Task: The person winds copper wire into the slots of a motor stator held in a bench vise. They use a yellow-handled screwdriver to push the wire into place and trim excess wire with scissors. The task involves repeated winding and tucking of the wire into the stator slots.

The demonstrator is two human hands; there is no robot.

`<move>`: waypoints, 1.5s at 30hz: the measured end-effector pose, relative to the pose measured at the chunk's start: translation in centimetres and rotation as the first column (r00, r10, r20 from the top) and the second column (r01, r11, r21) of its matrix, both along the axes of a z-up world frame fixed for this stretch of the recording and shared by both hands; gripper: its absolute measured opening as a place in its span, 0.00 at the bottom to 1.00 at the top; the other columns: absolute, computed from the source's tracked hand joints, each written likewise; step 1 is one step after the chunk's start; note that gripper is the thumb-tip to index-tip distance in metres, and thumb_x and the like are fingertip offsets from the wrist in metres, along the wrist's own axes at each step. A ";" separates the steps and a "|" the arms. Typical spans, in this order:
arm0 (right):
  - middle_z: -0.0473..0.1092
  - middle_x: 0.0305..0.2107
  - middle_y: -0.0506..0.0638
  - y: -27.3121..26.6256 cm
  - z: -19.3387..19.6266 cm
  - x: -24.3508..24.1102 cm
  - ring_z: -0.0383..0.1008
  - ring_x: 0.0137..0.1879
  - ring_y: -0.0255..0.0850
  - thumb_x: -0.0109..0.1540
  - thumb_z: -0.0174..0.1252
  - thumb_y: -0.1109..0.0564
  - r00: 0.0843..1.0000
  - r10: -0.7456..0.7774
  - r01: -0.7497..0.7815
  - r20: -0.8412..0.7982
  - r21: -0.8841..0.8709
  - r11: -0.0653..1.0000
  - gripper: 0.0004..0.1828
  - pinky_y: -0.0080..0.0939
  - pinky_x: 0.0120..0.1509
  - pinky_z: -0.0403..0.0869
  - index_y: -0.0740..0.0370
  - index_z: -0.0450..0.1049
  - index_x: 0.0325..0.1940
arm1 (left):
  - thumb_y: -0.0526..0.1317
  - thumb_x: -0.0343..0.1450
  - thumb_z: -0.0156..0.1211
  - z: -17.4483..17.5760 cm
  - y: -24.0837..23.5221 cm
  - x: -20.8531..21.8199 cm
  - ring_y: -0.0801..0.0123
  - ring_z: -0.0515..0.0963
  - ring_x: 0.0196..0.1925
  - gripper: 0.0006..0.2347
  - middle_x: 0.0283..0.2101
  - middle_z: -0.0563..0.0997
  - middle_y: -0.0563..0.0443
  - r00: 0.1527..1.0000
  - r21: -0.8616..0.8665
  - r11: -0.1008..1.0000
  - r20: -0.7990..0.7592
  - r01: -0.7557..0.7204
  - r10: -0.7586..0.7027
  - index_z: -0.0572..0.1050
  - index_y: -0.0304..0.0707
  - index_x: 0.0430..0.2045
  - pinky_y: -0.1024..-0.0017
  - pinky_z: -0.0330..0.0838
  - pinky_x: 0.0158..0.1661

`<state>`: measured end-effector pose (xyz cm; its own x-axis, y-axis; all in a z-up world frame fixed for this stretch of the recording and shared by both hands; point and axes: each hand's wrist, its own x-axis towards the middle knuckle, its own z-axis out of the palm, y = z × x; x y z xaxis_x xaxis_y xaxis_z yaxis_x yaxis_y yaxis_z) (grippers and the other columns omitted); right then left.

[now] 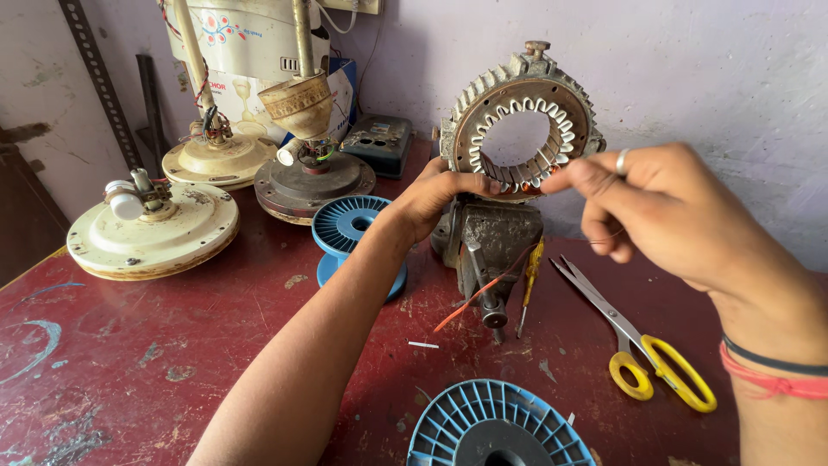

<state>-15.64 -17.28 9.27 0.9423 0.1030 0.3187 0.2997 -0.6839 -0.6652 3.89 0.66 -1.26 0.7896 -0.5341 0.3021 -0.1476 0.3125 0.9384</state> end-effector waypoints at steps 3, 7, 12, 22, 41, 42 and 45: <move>0.65 0.12 0.47 0.2 0.7 -0.9 0.61 0.19 0.34 0.71 0.49 0.46 0.999 0.007 -0.011 -0.033 -0.138 0.990 0.21 0.38 0.23 0.63 0.61 0.81 0.51 | 0.41 0.52 0.74 -0.2 0.0 0.2 0.56 0.77 0.57 0.29 0.47 0.82 0.39 1.000 0.000 1.000 0.009 0.000 0.000 0.75 0.26 0.48 0.60 0.66 0.61; 0.68 0.10 0.50 0.5 1.2 -2.3 0.64 0.21 0.37 0.68 0.53 0.43 0.890 -0.223 -0.005 -0.397 -0.497 0.868 0.20 0.41 0.29 0.69 0.48 0.85 0.55 | 0.41 0.52 0.74 -0.2 -0.1 0.2 0.55 0.78 0.56 0.31 0.47 0.81 0.38 0.999 0.003 0.999 -0.015 -0.042 0.042 0.72 0.25 0.49 0.60 0.68 0.61; 0.80 0.30 0.44 0.1 0.4 -2.4 0.78 0.37 0.35 0.68 0.54 0.45 0.952 0.164 -0.276 -0.258 -0.492 0.826 0.20 0.39 0.42 0.77 0.54 0.85 0.54 | 0.43 0.52 0.71 -0.1 0.0 -0.1 0.53 0.78 0.55 0.33 0.46 0.82 0.34 0.999 0.024 1.000 0.044 0.004 -0.005 0.75 0.15 0.50 0.61 0.67 0.60; 0.62 0.71 0.60 -0.5 -0.5 -2.3 0.63 0.71 0.55 0.68 0.53 0.45 0.795 0.521 -0.178 0.310 -0.703 0.689 0.18 0.48 0.62 0.67 0.52 0.86 0.49 | 0.42 0.52 0.72 0.2 0.2 -0.3 0.52 0.79 0.56 0.31 0.46 0.82 0.35 1.000 0.032 0.999 -0.001 -0.012 0.012 0.74 0.19 0.48 0.58 0.67 0.62; 0.79 0.28 0.47 0.7 -1.4 0.4 0.76 0.38 0.36 0.66 0.49 0.44 0.944 0.160 -0.279 -0.290 -0.437 0.855 0.21 0.41 0.46 0.75 0.57 0.84 0.42 | 0.38 0.53 0.76 0.7 0.4 -1.5 0.56 0.83 0.48 0.27 0.41 0.84 0.41 0.999 -0.020 0.999 -0.011 0.041 -0.042 0.77 0.25 0.45 0.59 0.75 0.55; 0.79 0.26 0.49 0.9 -1.4 0.5 0.76 0.37 0.36 0.65 0.50 0.43 0.944 0.141 -0.265 -0.297 -0.435 0.860 0.21 0.41 0.45 0.75 0.57 0.84 0.42 | 0.37 0.53 0.76 0.7 0.4 -1.5 0.56 0.83 0.47 0.27 0.42 0.84 0.41 0.998 -0.043 0.998 -0.028 0.054 -0.055 0.76 0.25 0.45 0.59 0.76 0.55; 0.76 0.24 0.51 1.3 -1.4 0.6 0.74 0.35 0.37 0.65 0.50 0.42 0.944 0.113 -0.245 -0.311 -0.426 0.871 0.21 0.42 0.43 0.74 0.56 0.83 0.43 | 0.36 0.53 0.75 0.7 0.3 -1.4 0.60 0.83 0.47 0.24 0.41 0.84 0.43 0.999 -0.044 0.998 -0.008 0.032 -0.032 0.78 0.27 0.43 0.62 0.74 0.56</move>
<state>-15.03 -16.02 7.84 0.9348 0.3490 -0.0660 0.3025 -0.8796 -0.3671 2.47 0.95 -0.55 0.7748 -0.5456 0.3194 -0.1289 0.3582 0.9247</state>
